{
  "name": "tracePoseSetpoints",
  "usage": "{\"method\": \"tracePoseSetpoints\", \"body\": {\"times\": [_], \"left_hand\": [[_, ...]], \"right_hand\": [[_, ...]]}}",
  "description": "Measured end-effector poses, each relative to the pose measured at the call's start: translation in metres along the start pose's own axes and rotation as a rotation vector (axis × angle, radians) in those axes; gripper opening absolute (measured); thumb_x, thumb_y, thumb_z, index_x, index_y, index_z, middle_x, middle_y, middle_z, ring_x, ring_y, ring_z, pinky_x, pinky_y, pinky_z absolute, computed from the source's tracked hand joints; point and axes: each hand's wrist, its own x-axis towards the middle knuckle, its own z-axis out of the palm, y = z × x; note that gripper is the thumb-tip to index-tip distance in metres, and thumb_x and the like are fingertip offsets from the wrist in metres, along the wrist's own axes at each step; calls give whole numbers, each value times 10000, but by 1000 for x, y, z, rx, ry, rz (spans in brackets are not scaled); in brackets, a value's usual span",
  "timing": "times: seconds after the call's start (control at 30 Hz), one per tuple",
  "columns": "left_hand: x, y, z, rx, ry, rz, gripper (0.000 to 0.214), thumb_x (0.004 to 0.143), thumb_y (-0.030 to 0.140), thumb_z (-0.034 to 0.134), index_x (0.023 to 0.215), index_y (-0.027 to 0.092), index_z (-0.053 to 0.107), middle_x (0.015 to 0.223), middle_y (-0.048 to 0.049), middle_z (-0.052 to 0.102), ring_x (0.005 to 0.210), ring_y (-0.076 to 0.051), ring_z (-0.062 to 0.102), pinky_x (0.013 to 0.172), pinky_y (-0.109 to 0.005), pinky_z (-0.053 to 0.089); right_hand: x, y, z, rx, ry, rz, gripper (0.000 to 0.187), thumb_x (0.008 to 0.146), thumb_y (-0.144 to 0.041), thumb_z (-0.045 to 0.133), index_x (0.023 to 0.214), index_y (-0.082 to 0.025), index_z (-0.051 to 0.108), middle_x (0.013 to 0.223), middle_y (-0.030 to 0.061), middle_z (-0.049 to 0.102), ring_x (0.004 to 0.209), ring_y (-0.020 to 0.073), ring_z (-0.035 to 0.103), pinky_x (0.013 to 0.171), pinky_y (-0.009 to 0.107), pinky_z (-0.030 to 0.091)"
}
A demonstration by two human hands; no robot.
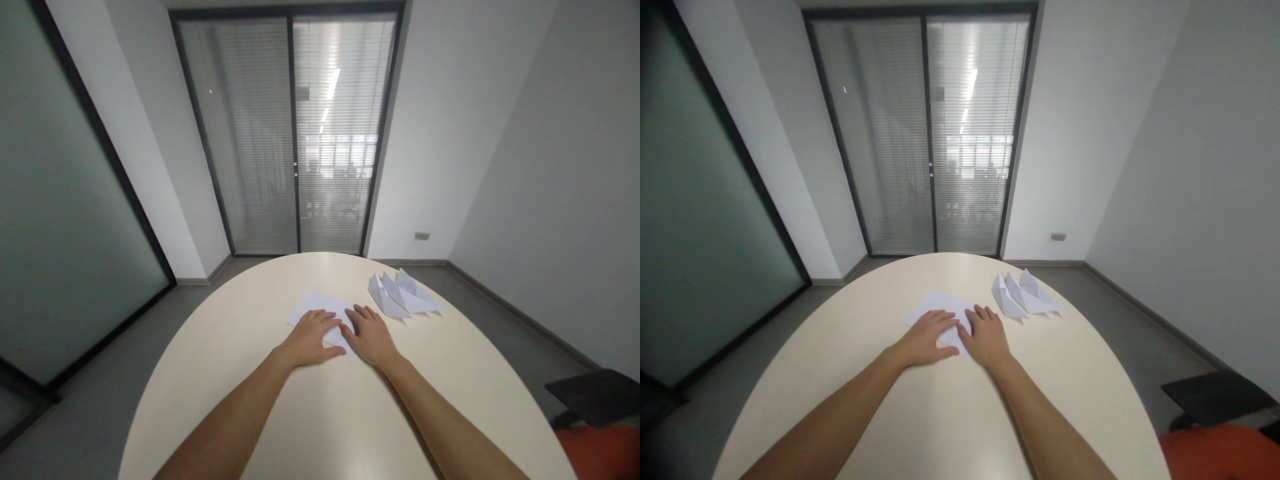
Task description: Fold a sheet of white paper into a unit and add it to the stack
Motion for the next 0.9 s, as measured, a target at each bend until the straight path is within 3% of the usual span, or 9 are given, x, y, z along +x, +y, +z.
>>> {"method": "tracePoseSetpoints", "body": {"times": [0.37, 0.63, 0.9], "left_hand": [[0, -2, 5, 28, 87, 1, 563, 855, 551, 659, 1313, 229, 591, 1420, -88, 563, 1316, -291, 487, 1129, -478, 360], [2, 1, 2, 28, 208, -44, 410, 861, 447, 684, 1189, 206, 633, 1212, -76, 688, 1126, -253, 613, 1024, -411, 448], [3, -9, 6, 103, 307, -157, 365, 876, 440, 665, 1129, 178, 649, 1118, -92, 711, 1049, -269, 640, 960, -424, 477]], "right_hand": [[2, 2, -7, 96, 31, 62, 500, 943, -474, 493, 1283, -136, 637, 1338, 170, 605, 1227, 291, 567, 1080, 408, 414], [1, -3, -14, 246, 16, 94, 507, 960, -515, 450, 1298, -175, 615, 1319, 123, 630, 1200, 276, 594, 1049, 412, 442], [-2, -5, -11, 260, 10, -133, 517, 927, -486, 538, 1326, -161, 596, 1240, 130, 670, 1141, 280, 607, 1025, 417, 452]]}}
